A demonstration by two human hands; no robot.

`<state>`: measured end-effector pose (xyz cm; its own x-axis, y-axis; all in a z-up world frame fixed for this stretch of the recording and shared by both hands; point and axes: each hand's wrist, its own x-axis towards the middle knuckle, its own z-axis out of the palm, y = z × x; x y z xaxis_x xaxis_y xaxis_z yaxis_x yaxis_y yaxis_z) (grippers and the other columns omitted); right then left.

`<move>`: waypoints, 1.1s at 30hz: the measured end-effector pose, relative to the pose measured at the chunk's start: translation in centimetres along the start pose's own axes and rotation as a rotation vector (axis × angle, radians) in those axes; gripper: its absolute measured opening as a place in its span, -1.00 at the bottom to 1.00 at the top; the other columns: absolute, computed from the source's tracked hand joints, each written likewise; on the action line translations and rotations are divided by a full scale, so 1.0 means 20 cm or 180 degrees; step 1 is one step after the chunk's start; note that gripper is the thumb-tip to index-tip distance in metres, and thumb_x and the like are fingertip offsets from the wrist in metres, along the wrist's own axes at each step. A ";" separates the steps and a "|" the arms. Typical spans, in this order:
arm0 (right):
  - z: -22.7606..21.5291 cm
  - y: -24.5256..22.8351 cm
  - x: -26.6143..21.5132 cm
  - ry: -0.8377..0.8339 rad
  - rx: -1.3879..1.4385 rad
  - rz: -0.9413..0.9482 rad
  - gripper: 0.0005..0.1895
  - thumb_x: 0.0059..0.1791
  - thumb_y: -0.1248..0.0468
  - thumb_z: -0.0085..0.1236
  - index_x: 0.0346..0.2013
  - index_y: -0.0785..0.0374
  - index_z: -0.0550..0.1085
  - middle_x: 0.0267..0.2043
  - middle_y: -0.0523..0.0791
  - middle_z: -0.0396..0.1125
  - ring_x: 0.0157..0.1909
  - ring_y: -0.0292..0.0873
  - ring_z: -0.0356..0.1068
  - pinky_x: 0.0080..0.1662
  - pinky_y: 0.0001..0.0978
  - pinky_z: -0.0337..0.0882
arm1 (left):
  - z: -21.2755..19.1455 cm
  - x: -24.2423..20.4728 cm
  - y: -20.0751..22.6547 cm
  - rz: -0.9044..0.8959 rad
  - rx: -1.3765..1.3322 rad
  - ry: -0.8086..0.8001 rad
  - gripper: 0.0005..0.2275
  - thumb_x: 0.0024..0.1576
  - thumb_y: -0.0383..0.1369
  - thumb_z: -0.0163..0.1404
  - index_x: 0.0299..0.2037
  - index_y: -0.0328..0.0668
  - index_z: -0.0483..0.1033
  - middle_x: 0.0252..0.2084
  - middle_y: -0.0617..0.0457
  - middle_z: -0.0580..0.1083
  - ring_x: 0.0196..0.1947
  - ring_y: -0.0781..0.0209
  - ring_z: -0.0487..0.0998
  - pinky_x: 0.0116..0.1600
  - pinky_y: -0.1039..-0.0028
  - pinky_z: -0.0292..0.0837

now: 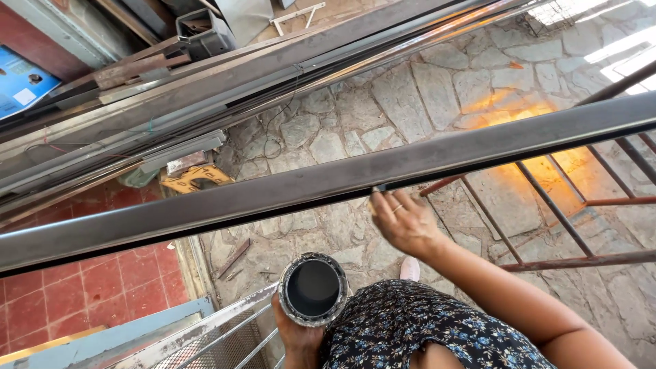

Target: Applying black paint to a long metal profile using a handheld paintbrush.

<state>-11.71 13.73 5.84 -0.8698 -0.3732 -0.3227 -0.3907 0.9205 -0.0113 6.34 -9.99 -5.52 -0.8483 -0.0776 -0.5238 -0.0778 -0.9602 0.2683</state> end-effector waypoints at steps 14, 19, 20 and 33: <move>0.05 -0.57 0.09 0.3336 0.2652 -0.0774 -0.78 0.18 0.30 -0.15 0.01 0.29 0.45 -0.10 -0.08 0.49 -0.67 -0.46 0.06 -0.65 -0.60 0.12 | 0.06 -0.05 0.37 -0.0114 -0.0035 0.0985 -0.45 0.16 0.03 -0.12 0.22 -0.17 0.41 0.17 -0.16 0.46 0.20 -0.19 0.42 0.24 0.04 0.35; 0.10 -0.44 0.07 0.2955 0.3223 0.0267 -0.78 0.19 0.30 -0.16 0.01 0.37 0.39 -0.14 -0.06 0.49 -0.47 -0.34 0.39 -0.46 -0.63 0.49 | 0.15 -0.09 0.43 -0.0426 0.0196 0.0825 -0.37 0.11 0.03 -0.18 0.31 -0.22 0.31 0.25 -0.30 0.35 0.26 -0.31 0.32 0.27 -0.04 0.29; 0.10 -0.39 0.06 0.2954 0.3220 0.0286 -0.78 0.19 0.30 -0.16 0.01 0.37 0.39 -0.14 -0.06 0.49 -0.47 -0.34 0.39 -0.46 -0.63 0.49 | 0.11 -0.06 0.42 -0.0441 0.0203 0.0829 -0.37 0.11 0.03 -0.18 0.31 -0.22 0.31 0.25 -0.30 0.35 0.26 -0.31 0.32 0.27 -0.04 0.29; 0.16 0.17 -0.12 0.3263 0.1122 0.1262 -0.79 0.28 0.25 -0.14 -0.06 0.36 0.38 -0.42 -0.12 0.35 -0.58 -0.27 0.21 -0.55 -0.41 0.22 | 0.20 -0.05 0.51 -0.0341 0.0581 0.0723 -0.42 0.14 -0.03 -0.15 0.24 -0.36 0.38 0.12 -0.37 0.42 0.11 -0.32 0.43 0.07 0.02 0.44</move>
<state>-9.92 18.23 3.51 -0.8120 0.1790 0.5555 -0.0698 0.9152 -0.3969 4.23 -18.71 0.91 -0.6931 -0.0563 -0.7186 -0.2706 -0.9037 0.3317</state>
